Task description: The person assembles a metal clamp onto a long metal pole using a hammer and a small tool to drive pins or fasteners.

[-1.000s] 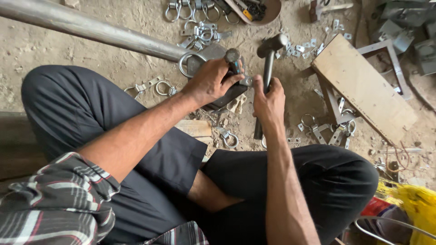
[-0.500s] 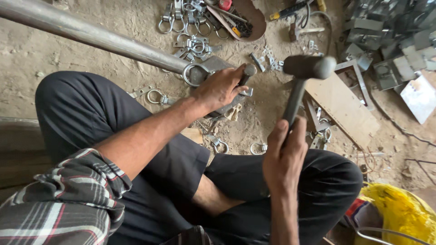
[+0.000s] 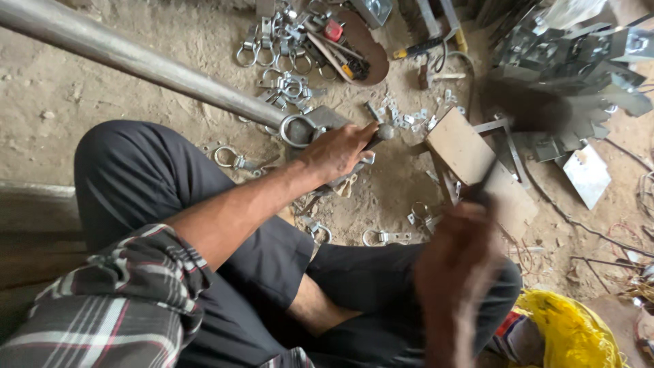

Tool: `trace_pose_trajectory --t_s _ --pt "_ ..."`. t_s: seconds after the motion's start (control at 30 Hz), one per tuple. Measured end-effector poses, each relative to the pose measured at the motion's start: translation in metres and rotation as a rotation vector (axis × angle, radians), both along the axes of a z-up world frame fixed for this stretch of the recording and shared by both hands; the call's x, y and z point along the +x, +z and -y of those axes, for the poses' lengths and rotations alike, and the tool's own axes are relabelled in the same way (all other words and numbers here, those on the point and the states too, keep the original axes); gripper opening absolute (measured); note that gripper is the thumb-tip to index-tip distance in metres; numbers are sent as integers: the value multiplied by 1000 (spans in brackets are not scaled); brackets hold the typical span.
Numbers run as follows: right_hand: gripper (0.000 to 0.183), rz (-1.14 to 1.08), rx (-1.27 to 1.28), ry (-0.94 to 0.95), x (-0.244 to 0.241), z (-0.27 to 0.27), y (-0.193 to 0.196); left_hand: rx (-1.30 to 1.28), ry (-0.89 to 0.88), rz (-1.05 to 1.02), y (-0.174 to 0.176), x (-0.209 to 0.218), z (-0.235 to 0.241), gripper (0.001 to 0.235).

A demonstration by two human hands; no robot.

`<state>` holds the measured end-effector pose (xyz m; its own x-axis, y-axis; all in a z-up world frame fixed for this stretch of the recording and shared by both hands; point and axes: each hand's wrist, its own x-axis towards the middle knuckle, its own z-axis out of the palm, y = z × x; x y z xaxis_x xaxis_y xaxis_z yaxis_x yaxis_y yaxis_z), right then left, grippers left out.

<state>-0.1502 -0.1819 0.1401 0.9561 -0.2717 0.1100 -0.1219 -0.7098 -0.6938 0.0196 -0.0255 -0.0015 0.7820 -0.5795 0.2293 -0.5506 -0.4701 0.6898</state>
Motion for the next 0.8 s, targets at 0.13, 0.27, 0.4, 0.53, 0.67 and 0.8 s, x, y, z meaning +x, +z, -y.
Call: trace_pose_trajectory --t_s 0.13,0.27,0.4,0.53,0.67,0.8 --pt "27 -16 -122 4 1 -1 -8 -54 -2 34 -9 2 6 44" --pt "30 -209 -151 -10 1 -16 -25 -124 61 105 -16 1 2 46" --pt "35 -167 124 -23 -18 -5 -32 -120 30 300 -13 -10 -7 54" --pt "35 -84 951 -65 -39 5 -47 72 53 -269 3 -5 -12 30" --pt "36 -192 1151 -264 -38 19 -56 -407 165 40 -5 -13 -33 22" --pt "36 -147 1283 -253 -35 26 -57 -594 166 -68 -9 -14 -30 29"
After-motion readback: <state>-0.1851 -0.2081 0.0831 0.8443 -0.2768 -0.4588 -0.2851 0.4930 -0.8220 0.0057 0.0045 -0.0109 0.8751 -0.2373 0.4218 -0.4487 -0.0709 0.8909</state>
